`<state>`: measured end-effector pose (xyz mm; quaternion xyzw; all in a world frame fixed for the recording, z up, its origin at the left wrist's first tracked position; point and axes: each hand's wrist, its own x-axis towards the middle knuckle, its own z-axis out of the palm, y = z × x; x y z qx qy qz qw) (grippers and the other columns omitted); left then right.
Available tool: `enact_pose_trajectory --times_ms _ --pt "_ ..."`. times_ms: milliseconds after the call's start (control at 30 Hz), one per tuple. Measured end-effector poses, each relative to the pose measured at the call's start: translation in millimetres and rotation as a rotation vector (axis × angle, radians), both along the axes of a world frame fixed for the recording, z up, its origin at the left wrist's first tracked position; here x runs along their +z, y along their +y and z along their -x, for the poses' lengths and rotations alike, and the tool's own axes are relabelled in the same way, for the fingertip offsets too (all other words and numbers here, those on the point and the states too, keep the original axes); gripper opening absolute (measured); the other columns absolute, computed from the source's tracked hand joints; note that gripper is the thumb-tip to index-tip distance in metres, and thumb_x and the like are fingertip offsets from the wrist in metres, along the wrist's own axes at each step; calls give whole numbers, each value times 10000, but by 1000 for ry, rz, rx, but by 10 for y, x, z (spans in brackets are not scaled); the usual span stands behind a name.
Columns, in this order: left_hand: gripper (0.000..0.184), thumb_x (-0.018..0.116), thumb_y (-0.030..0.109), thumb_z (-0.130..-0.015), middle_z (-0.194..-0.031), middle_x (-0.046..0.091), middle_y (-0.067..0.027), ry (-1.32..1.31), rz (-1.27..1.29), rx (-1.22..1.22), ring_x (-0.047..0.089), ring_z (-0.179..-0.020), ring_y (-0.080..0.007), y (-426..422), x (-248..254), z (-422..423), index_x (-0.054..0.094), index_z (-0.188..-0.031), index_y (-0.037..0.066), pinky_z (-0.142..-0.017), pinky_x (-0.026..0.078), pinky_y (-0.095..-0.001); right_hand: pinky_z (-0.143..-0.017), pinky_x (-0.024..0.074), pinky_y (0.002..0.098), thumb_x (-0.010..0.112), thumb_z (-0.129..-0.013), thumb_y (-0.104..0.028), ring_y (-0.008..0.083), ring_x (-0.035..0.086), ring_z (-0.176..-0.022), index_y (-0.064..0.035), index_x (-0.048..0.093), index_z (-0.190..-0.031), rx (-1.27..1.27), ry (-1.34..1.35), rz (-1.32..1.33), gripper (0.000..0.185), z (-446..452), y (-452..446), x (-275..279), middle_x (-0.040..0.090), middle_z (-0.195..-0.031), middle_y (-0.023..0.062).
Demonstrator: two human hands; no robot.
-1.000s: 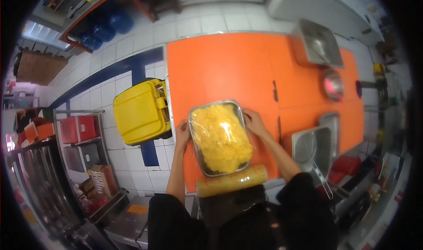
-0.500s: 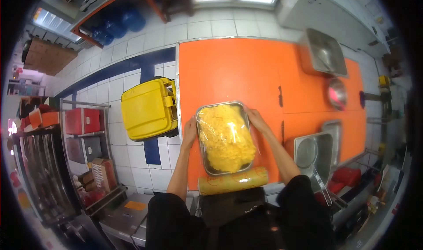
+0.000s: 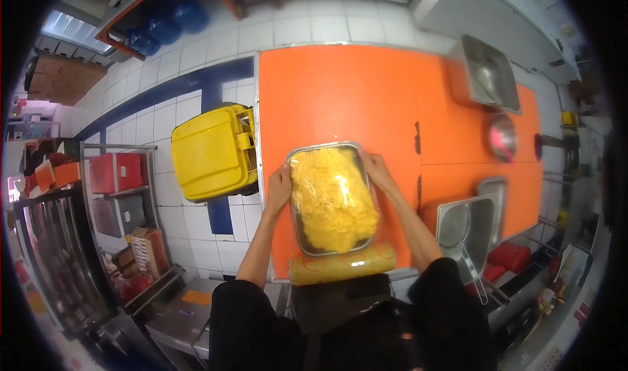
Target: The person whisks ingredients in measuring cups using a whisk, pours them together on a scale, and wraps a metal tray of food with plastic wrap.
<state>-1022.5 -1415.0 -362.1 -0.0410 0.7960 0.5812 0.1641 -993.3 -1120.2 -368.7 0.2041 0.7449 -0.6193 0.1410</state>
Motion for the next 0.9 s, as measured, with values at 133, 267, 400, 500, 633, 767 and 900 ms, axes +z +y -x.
enact_pose_trajectory --times_ms 133,267,400,500,633,767,900 --pt "560 360 390 -1040 -615 457 -135 64 103 2 424 -616 -184 98 126 344 505 -749 -65 -588 373 -388 -453 289 300 503 -983 -500 78 346 -490 -74 513 -571 37 -41 -88 593 382 80 244 408 -531 -45" --pt "659 349 450 -1025 -591 501 -239 207 205 18 503 -569 -319 189 704 741 537 -716 -101 -593 400 -448 -417 289 317 505 -975 -484 83 342 -436 -69 467 -526 -15 42 -95 613 767 129 878 370 -487 -21" --pt "666 354 463 -1017 -594 519 -244 226 255 11 522 -580 -366 159 1664 653 546 -714 -98 -604 408 -460 -399 320 328 494 -970 -504 112 387 -389 -60 451 -521 -26 174 -45 634 656 122 1896 381 -474 -5" --pt "645 376 461 -1011 -606 539 -243 316 312 74 546 -595 -375 122 2078 128 593 -753 -88 -615 419 -463 -403 322 328 496 -961 -524 117 393 -389 -65 431 -522 -41 223 -101 639 126 73 2130 378 -470 -4" --pt "593 405 429 -1010 -662 574 -279 90 331 18 593 -660 -413 -49 1882 -890 601 -778 -81 -631 432 -463 -452 276 337 508 -959 -524 90 325 -493 -38 389 -534 -12 122 -286 657 -892 -45 2015 313 -503 -16" --pt "553 397 408 -1017 -699 588 -263 19 321 61 600 -682 -400 -118 1047 -1930 598 -838 -76 -631 440 -453 -470 277 333 525 -984 -440 85 310 -524 -10 407 -560 -24 45 -212 614 -1890 -194 1243 315 -522 -12" --pt "505 392 368 -1025 -737 600 -256 -138 386 -1 597 -697 -400 -87 576 -2501 596 -825 -48 -644 445 -446 -502 299 327 518 -999 -400 88 330 -557 4 449 -609 -104 -78 -81 566 -2494 -263 562 362 -552 -1"
